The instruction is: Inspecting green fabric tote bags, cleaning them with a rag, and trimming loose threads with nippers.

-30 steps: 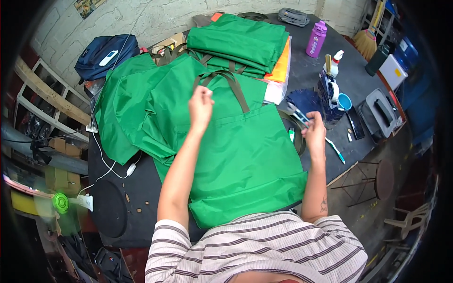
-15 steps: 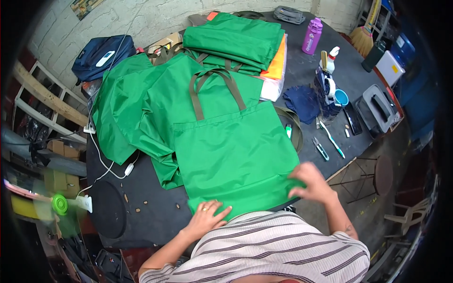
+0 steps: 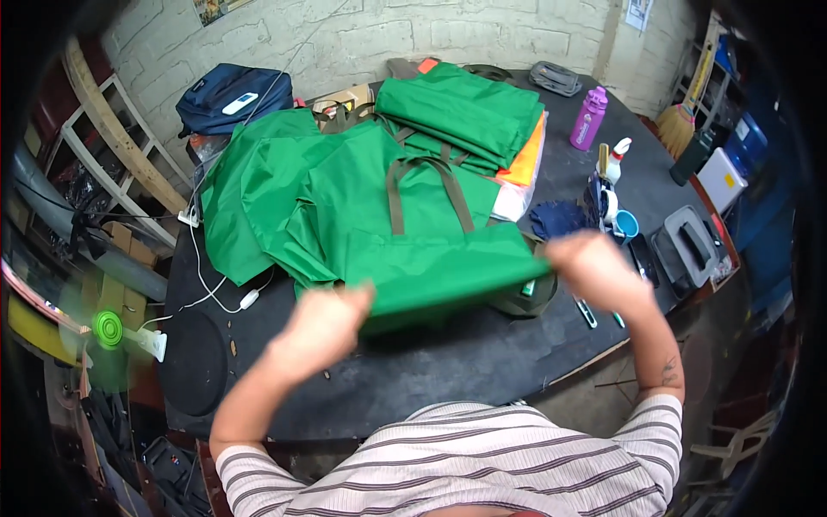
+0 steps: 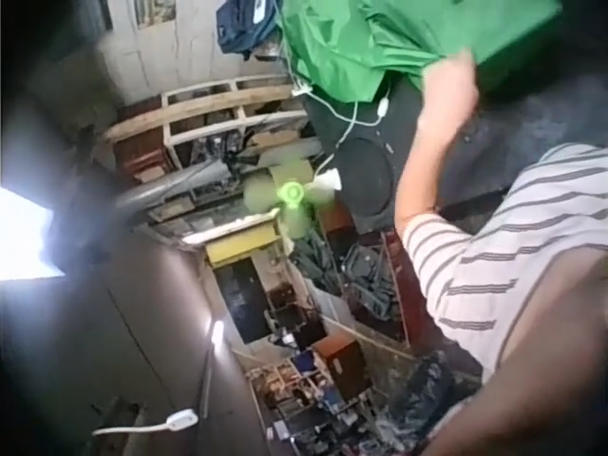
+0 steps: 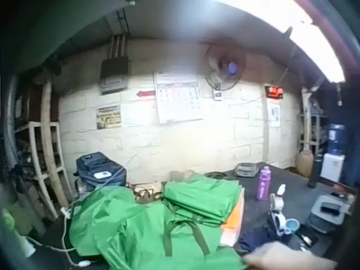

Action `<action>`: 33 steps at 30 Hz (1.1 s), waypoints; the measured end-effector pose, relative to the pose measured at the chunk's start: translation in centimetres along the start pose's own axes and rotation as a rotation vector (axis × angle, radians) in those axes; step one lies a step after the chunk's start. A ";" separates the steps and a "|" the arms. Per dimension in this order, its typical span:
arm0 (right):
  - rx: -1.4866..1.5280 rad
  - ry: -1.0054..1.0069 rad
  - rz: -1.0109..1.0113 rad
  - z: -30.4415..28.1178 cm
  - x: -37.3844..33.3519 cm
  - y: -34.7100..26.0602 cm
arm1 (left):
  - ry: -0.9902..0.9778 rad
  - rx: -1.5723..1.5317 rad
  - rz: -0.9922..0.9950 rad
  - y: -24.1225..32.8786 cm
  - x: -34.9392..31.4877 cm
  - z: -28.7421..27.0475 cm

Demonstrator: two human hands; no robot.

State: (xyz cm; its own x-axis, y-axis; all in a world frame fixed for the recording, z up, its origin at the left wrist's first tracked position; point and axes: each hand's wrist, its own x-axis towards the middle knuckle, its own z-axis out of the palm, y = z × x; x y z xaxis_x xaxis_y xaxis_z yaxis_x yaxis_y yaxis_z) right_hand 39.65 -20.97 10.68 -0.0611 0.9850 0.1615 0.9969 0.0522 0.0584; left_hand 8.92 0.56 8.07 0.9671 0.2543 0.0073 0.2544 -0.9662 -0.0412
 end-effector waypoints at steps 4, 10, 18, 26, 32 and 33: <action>0.157 0.184 0.057 -6.9 1.5 0.6 | 0.496 -0.212 -0.107 -2.9 1.9 -10.5; 0.507 -0.372 -0.171 -12.9 5.6 7.4 | -0.497 -0.558 0.247 -12.4 8.4 -16.9; -0.123 0.139 0.277 -11.9 18.6 24.5 | 0.300 0.178 0.008 -19.4 32.1 -17.8; -0.747 1.147 0.464 -16.5 19.6 26.0 | 1.492 0.491 -0.131 -19.4 39.1 -23.8; -0.521 0.860 0.376 4.2 24.9 26.7 | 0.477 0.452 -0.262 -24.0 43.7 -8.7; -0.451 0.712 0.418 8.8 25.7 25.9 | 0.236 0.493 -0.328 -24.2 43.5 -5.7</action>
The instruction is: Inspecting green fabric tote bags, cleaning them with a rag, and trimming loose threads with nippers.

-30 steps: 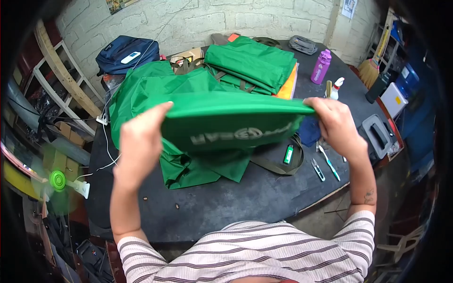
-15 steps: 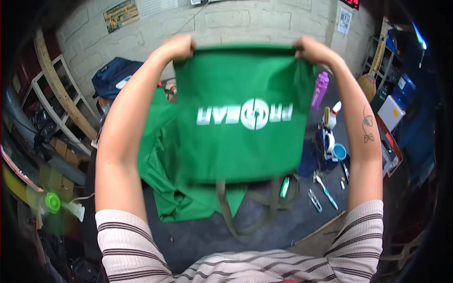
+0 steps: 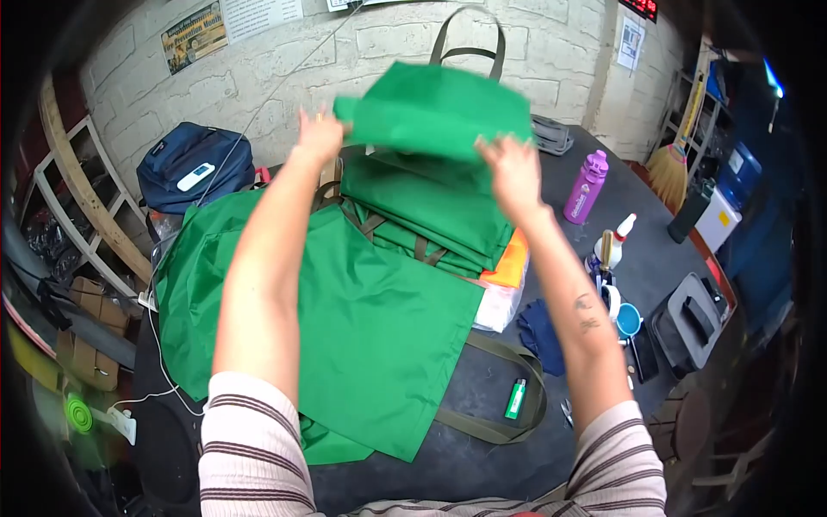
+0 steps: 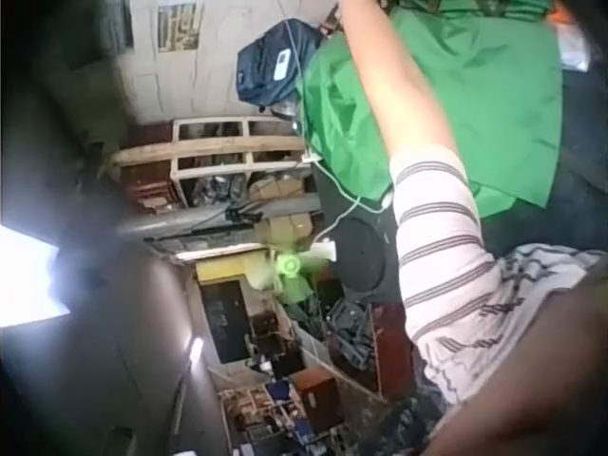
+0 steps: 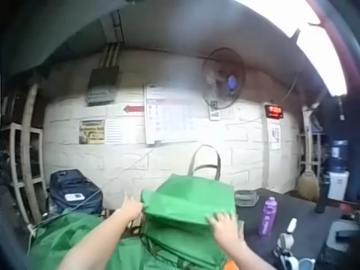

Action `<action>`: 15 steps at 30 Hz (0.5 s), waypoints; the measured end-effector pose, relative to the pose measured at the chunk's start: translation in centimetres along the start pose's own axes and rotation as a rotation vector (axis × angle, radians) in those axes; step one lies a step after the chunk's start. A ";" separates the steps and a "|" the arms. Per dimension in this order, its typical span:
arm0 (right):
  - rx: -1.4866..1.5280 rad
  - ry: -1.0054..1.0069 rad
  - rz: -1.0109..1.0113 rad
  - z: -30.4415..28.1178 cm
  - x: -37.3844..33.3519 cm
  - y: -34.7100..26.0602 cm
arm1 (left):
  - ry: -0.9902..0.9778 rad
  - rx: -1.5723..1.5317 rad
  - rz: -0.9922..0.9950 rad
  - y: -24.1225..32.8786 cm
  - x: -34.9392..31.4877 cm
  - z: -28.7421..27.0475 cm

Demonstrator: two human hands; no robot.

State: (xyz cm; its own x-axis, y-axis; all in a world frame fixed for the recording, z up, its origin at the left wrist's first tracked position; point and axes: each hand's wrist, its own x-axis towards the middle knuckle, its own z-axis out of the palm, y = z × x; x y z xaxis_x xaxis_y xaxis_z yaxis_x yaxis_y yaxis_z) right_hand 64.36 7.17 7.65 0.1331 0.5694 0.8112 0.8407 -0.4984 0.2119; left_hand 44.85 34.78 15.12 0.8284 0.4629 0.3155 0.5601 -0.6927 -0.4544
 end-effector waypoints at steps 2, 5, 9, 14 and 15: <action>0.063 -0.399 0.039 5.1 -6.0 -3.8 | -0.404 -0.001 -0.001 2.7 -3.1 2.0; 0.105 -0.639 -0.074 7.2 -11.9 -6.6 | -0.361 -0.221 0.048 4.5 -7.7 2.7; 0.256 -0.284 0.139 0.2 -12.1 -9.9 | 0.067 -0.586 0.066 4.8 -19.6 -3.9; 0.836 -0.573 0.213 -10.5 -21.4 -13.2 | 0.426 -1.139 -0.397 5.0 -34.6 -3.8; 0.880 -0.586 0.296 -12.2 -22.9 -13.5 | 0.474 -1.246 -0.600 5.6 -37.9 -2.5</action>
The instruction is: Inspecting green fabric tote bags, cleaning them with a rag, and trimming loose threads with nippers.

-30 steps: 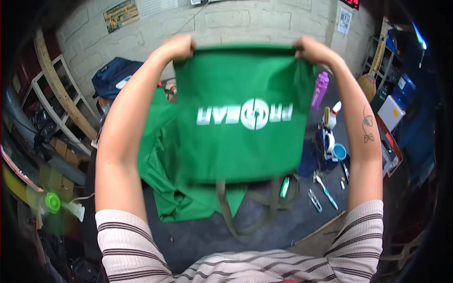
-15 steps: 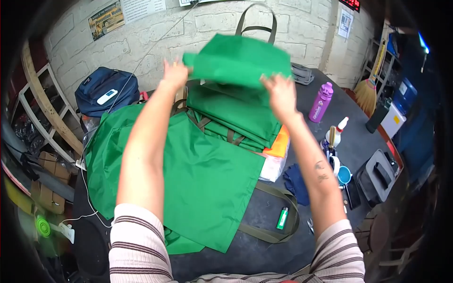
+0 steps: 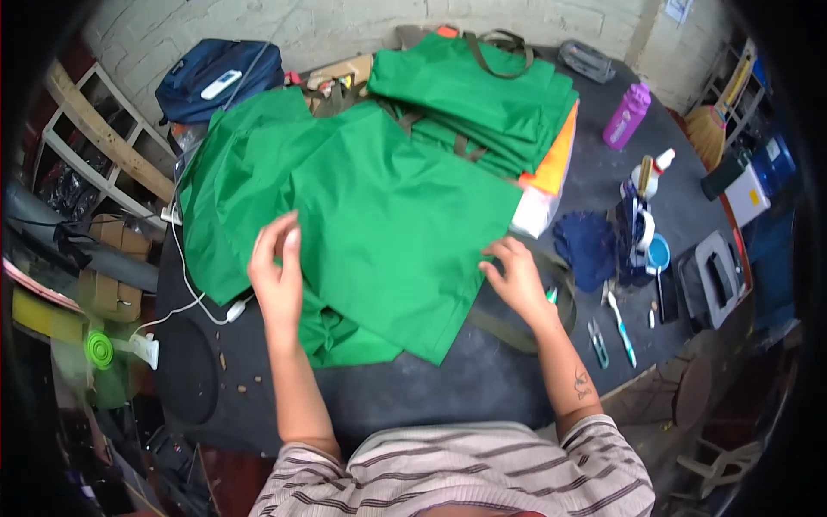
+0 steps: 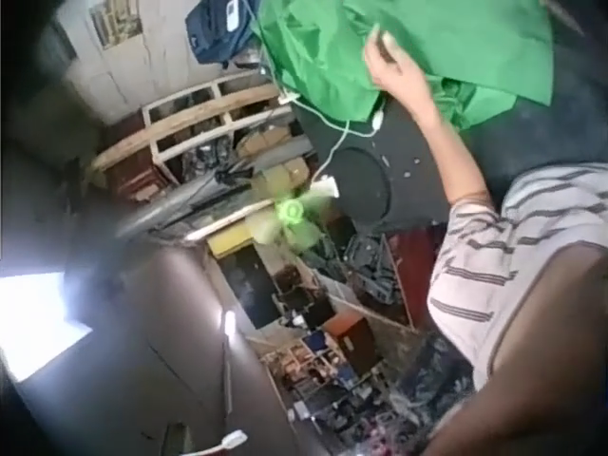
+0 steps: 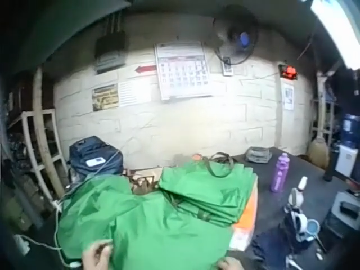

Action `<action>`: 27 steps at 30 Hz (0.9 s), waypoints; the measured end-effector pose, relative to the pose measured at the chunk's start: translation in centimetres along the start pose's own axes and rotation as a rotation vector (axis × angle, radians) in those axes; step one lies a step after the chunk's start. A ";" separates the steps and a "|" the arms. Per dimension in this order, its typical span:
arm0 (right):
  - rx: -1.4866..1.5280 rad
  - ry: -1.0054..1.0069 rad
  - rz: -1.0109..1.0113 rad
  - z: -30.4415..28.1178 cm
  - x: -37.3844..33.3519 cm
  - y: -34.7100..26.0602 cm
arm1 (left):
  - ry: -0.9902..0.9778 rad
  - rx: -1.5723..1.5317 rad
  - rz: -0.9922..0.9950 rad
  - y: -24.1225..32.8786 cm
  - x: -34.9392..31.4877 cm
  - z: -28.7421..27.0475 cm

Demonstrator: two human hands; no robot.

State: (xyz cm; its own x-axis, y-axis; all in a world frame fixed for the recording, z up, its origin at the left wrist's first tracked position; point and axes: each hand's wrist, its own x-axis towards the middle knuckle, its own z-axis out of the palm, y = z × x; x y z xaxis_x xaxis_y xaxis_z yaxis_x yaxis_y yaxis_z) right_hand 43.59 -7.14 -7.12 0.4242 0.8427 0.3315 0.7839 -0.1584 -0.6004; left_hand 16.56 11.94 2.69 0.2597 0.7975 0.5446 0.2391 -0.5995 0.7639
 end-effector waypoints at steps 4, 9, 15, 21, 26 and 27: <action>0.073 0.176 0.240 0.1 -7.8 -0.1 | -0.131 -0.143 -0.326 0.2 -10.4 1.1; -0.268 -0.137 0.218 -0.4 -11.9 -3.2 | -0.765 -0.124 0.296 2.5 -14.8 9.6; -0.035 0.120 0.057 -2.4 -13.1 -3.8 | -0.977 0.146 0.440 0.7 -15.7 14.4; 0.239 0.981 0.217 -2.4 -14.6 -1.5 | -0.570 -0.880 -0.487 1.2 -8.2 12.1; 1.221 0.135 0.583 2.7 -9.5 -2.4 | -0.562 -1.518 -0.563 2.3 -6.8 11.1; 1.369 0.098 0.586 3.2 -8.4 -3.4 | -0.591 -1.547 -0.512 1.9 -7.0 11.3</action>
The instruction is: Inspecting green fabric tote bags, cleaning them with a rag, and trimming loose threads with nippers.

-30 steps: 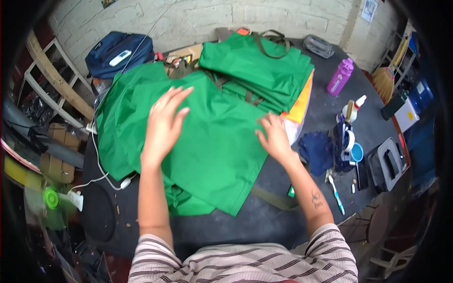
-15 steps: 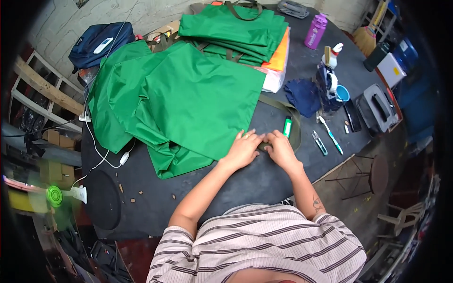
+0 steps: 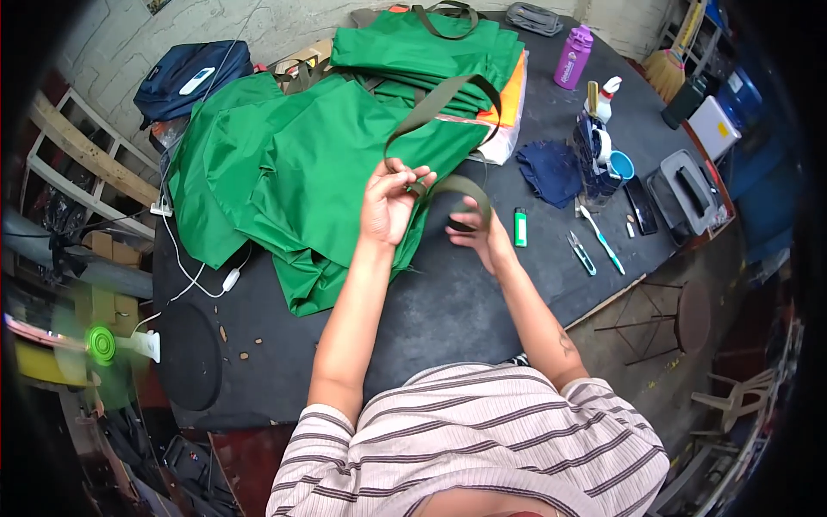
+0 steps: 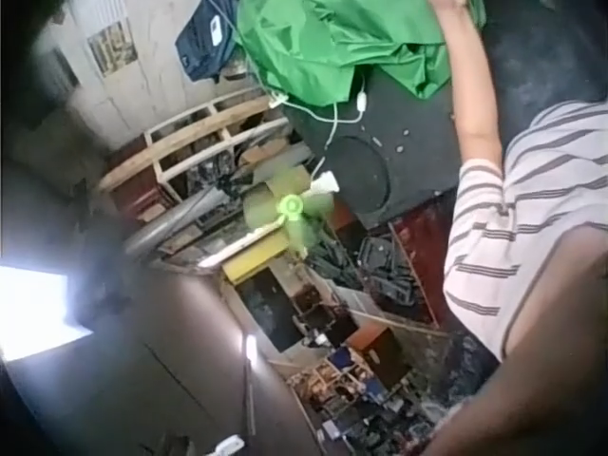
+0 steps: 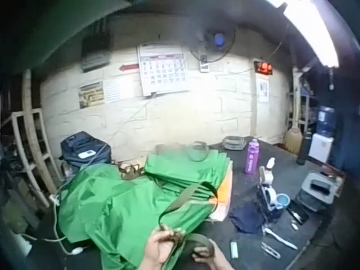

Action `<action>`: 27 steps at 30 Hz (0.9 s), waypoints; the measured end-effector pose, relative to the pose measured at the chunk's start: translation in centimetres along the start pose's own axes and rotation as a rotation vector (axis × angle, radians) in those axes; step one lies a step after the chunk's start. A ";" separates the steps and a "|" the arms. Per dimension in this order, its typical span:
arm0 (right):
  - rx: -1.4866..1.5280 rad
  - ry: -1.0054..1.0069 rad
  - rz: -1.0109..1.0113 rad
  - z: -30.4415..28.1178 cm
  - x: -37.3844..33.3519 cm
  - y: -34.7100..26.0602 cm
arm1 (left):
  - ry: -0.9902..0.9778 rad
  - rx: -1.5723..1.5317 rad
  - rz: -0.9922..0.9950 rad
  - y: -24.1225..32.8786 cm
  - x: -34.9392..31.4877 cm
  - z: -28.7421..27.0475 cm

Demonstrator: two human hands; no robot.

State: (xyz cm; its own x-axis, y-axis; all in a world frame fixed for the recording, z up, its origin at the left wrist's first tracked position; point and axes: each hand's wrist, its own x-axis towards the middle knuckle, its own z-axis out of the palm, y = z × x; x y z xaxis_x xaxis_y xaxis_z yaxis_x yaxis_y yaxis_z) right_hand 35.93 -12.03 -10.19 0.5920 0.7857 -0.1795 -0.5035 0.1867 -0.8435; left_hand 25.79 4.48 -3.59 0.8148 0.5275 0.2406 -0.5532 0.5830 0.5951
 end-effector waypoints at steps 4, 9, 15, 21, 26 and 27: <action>0.035 -0.139 0.118 3.2 1.3 -2.9 | 0.070 0.063 0.017 0.5 0.0 0.5; -0.273 -0.297 0.243 2.7 2.4 -2.7 | 0.101 0.034 -0.016 2.0 2.0 -0.2; 0.034 -0.342 0.383 2.7 1.5 -4.8 | -0.046 -0.017 0.134 3.5 3.9 -0.4; -0.625 -0.274 -0.113 -0.9 1.2 -1.1 | 0.117 -0.131 0.359 11.6 5.8 -6.4; -0.727 -0.156 0.102 -3.0 -0.3 -0.4 | 0.551 0.183 0.627 16.7 2.9 -11.8; -0.730 -0.167 0.151 -2.8 -0.8 -0.9 | 0.597 0.215 0.619 16.6 2.3 -12.0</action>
State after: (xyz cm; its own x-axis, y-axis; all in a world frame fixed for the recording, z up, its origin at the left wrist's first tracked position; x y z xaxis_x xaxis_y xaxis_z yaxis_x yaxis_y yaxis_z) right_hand 37.69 -14.45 -10.68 0.4174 0.8612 -0.2899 0.0067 -0.3220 -0.9467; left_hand 16.41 22.81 -2.39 0.1200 0.9794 0.1625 -0.7709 -0.0112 0.6369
